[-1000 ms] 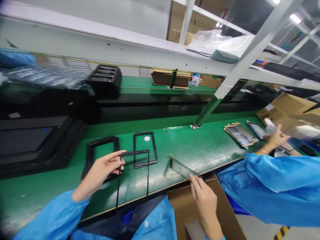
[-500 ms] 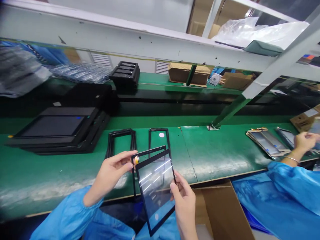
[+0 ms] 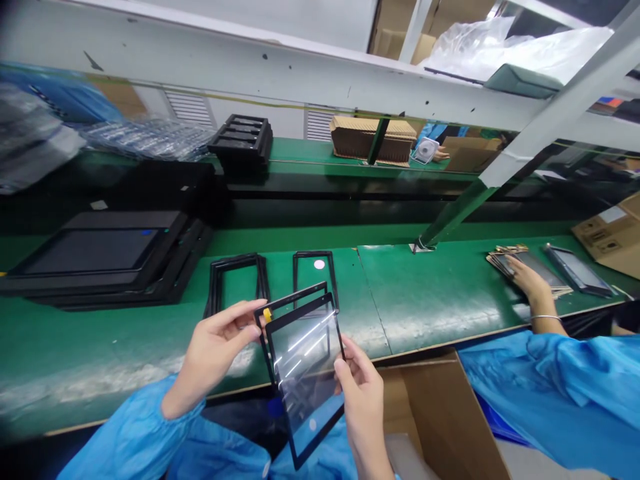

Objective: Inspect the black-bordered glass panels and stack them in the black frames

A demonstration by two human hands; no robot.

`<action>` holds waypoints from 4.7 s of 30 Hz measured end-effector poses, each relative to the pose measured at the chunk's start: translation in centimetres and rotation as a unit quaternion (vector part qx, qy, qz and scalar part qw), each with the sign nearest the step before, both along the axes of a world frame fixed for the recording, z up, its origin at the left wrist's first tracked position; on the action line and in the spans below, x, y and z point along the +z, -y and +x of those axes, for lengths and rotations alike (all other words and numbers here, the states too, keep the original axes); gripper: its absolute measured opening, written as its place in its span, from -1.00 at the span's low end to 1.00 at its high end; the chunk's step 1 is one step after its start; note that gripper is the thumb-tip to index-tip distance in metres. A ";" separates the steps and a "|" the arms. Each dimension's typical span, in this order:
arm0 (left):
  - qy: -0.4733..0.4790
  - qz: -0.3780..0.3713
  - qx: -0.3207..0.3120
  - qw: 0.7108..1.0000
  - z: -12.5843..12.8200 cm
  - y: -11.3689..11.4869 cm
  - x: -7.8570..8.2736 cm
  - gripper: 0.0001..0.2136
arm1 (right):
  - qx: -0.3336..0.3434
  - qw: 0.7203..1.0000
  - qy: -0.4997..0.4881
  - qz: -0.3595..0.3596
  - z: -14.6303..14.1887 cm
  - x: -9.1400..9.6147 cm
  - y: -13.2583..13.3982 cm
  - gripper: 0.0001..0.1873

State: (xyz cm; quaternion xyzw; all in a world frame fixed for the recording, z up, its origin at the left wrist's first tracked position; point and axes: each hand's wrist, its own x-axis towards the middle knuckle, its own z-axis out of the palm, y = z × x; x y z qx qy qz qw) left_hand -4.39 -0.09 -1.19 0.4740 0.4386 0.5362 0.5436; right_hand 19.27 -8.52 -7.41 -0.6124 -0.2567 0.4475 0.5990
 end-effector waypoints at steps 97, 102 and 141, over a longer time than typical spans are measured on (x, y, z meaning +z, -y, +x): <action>-0.057 -0.141 -0.020 0.988 -0.8 3.1 -0.5 -0.43 | 0.055 0.997 0.051 0.010 1.8 4.0 -1.6 -0.48; -0.071 -0.132 -0.011 0.989 -1.3 3.1 -1.8 -0.46 | 0.060 0.998 0.022 0.026 1.7 3.7 -1.2 -0.58; -0.004 -0.213 -0.194 0.958 1.3 2.9 -0.6 -0.52 | 0.147 0.988 -0.026 0.033 0.0 4.7 -2.2 -0.44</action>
